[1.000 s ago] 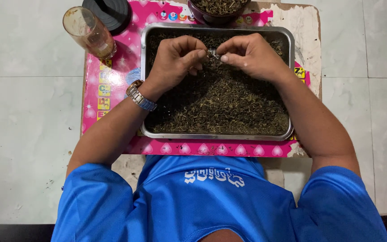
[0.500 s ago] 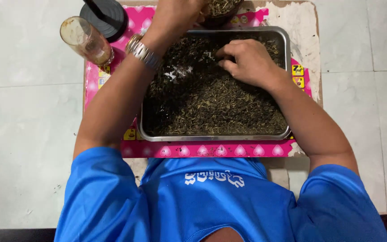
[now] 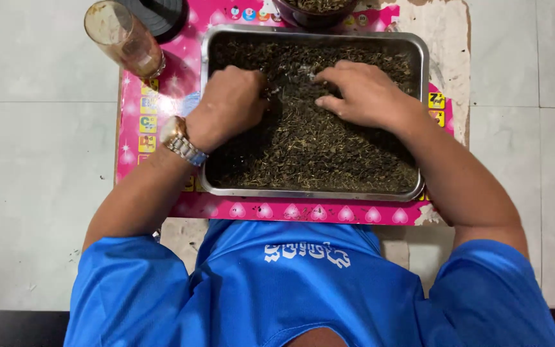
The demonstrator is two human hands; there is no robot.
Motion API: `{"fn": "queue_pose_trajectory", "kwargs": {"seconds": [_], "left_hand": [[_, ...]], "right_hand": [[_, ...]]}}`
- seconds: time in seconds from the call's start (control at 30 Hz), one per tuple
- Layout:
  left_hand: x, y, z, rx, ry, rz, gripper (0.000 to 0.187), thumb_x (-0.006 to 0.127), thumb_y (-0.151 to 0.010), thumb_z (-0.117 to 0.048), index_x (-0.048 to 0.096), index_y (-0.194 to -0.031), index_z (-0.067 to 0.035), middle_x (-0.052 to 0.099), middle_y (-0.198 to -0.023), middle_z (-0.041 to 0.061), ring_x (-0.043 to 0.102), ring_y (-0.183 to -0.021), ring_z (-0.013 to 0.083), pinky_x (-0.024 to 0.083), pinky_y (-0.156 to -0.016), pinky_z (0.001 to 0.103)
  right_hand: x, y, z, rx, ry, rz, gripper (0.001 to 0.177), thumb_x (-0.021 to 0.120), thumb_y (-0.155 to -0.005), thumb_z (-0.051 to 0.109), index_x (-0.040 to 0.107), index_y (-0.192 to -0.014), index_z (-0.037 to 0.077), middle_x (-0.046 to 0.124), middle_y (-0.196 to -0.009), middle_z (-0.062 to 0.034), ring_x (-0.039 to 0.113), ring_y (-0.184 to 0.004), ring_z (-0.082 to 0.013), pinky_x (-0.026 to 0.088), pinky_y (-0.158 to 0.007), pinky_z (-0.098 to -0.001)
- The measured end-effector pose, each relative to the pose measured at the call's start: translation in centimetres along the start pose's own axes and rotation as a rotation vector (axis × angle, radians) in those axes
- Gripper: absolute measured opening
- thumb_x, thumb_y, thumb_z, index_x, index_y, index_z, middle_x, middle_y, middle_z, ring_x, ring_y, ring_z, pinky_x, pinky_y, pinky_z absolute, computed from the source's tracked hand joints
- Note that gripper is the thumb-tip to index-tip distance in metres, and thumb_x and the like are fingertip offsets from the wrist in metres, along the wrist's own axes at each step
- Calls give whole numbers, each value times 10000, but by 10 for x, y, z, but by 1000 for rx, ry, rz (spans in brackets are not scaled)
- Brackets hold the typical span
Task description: Sorting through dried tea leaves in a metal tray to remove stems and debris
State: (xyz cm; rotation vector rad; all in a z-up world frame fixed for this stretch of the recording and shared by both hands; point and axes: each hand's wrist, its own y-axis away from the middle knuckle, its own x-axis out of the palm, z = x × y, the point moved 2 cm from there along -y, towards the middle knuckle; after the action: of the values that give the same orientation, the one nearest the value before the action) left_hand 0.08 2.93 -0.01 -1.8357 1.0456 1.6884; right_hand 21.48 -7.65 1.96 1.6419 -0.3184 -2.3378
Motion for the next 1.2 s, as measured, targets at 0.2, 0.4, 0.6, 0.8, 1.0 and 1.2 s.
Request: {"fn": "queue_pose_trajectory", "kwargs": {"seconds": [0.2, 0.4, 0.6, 0.8, 1.0, 1.2], "left_hand": [[-6, -10, -27, 255, 529, -160, 449, 758, -852, -182, 646, -1271, -64, 761, -1146, 155, 708, -1015, 396, 538, -842, 475], [-56, 69, -26, 211, 191, 149, 845, 897, -773, -351, 495, -1472, -101, 563, -1300, 295, 637, -1106, 548, 572, -865, 665], [-29, 74, -58, 155, 124, 283, 1078, 905, -766, -359, 269, -1597, -98, 491, -1391, 278, 613, -1164, 512, 584, -872, 659], [-23, 37, -27, 128, 64, -92, 898, 911, -707, -184, 442, -1469, -110, 521, -1237, 234, 660, -991, 516, 596, -691, 667], [-17, 77, -32, 467, 124, -152, 260, 857, -815, -326, 701, -907, -141, 627, -846, 80, 698, -806, 330, 612, -604, 433], [-22, 122, -46, 562, 454, 137, 279, 640, -970, -349, 694, -900, -86, 666, -772, 162, 700, -809, 447, 581, -625, 535]], "right_hand": [[-6, -6, 15, -281, -381, -198, 527, 593, -949, 133, 494, -1457, 36, 629, -1402, -182, 611, -1223, -344, 435, -991, -449], [-43, 79, 44, -59, -175, 51, 793, 779, -854, 230, 439, -1538, 16, 512, -1439, -347, 487, -1322, -542, 402, -1089, -663], [0, 81, 52, 30, 15, 116, 1183, 909, -748, 360, 184, -1657, 142, 322, -1587, -293, 414, -1392, -504, 462, -1053, -672], [-1, 49, 20, 17, 340, -249, 945, 820, -848, 309, 325, -1641, 170, 480, -1462, -203, 587, -1187, -390, 621, -766, -488], [3, 93, 24, -354, 213, -262, 370, 689, -971, 417, 703, -1183, 113, 683, -1067, -142, 666, -1035, -322, 573, -883, -427], [32, 140, 27, -448, -49, -70, 299, 609, -989, 381, 723, -1089, 124, 729, -968, -94, 711, -913, -320, 596, -791, -439]]}}
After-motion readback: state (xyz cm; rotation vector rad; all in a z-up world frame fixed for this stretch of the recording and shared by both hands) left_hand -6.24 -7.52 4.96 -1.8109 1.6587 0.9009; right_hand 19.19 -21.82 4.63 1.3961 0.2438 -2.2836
